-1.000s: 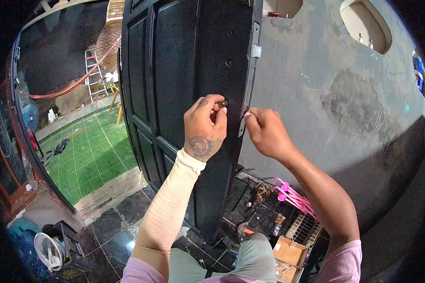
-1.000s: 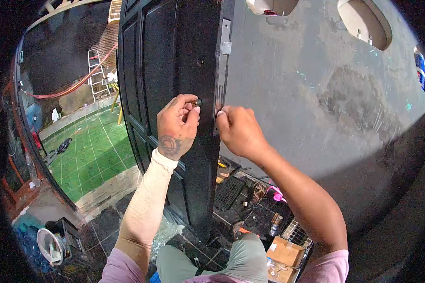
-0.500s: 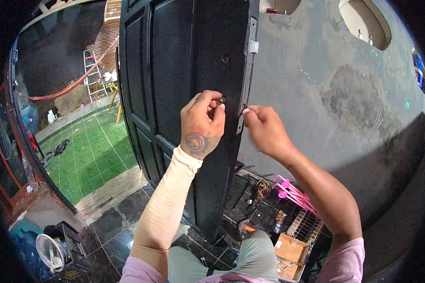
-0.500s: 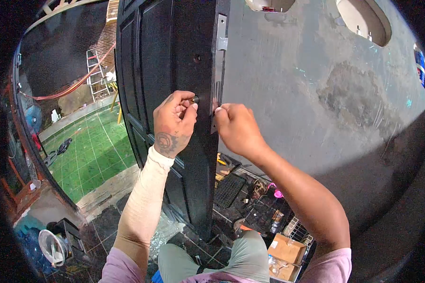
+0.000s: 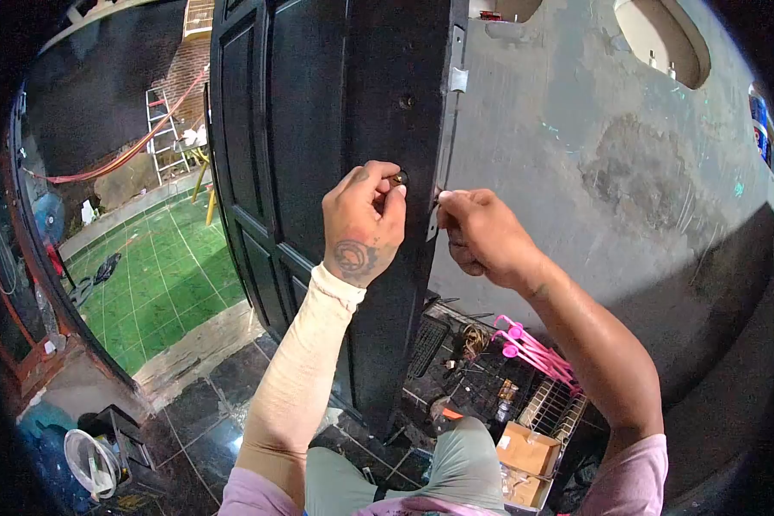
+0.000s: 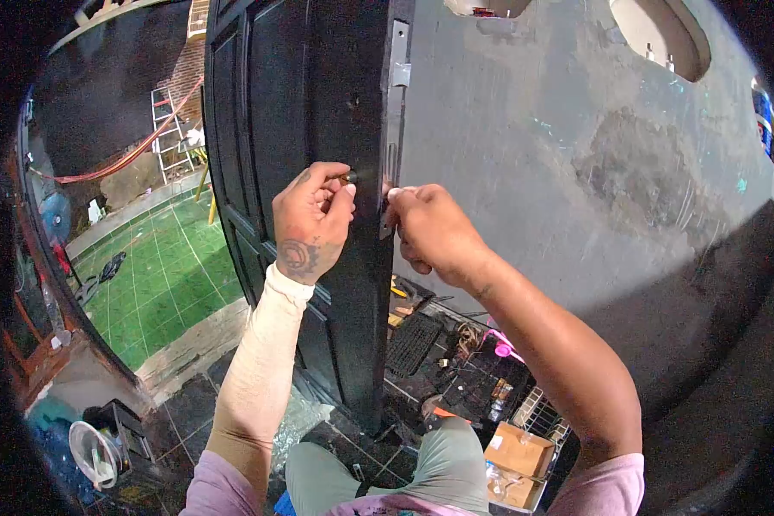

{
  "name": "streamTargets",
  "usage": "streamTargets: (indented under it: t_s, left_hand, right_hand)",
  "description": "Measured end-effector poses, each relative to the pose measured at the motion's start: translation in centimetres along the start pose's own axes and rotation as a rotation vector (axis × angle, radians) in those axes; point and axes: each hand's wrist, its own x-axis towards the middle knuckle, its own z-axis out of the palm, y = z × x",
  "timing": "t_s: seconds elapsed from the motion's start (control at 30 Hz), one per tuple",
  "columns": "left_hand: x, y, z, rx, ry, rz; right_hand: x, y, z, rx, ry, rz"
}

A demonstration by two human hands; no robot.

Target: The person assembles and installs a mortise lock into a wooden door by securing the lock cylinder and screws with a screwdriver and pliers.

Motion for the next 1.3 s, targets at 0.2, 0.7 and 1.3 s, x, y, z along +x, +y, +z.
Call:
streamTargets:
  t_s: [0.2, 0.7, 1.3]
  left_hand:
    - [0.0, -0.1, -0.3, -0.005, -0.015, -0.03]
    - [0.2, -0.2, -0.6, -0.02, -0.054, -0.072]
    - [0.3, -0.1, -0.6, 0.01, -0.048, -0.039]
  right_hand:
    - [-0.7, 0.5, -0.2, -0.961, 0.161, -0.569]
    - [-0.5, 1.3, 0.2, -0.939, 0.262, -0.757]
    - [0.0, -0.4, 0.5, 0.108, 0.002, 0.023]
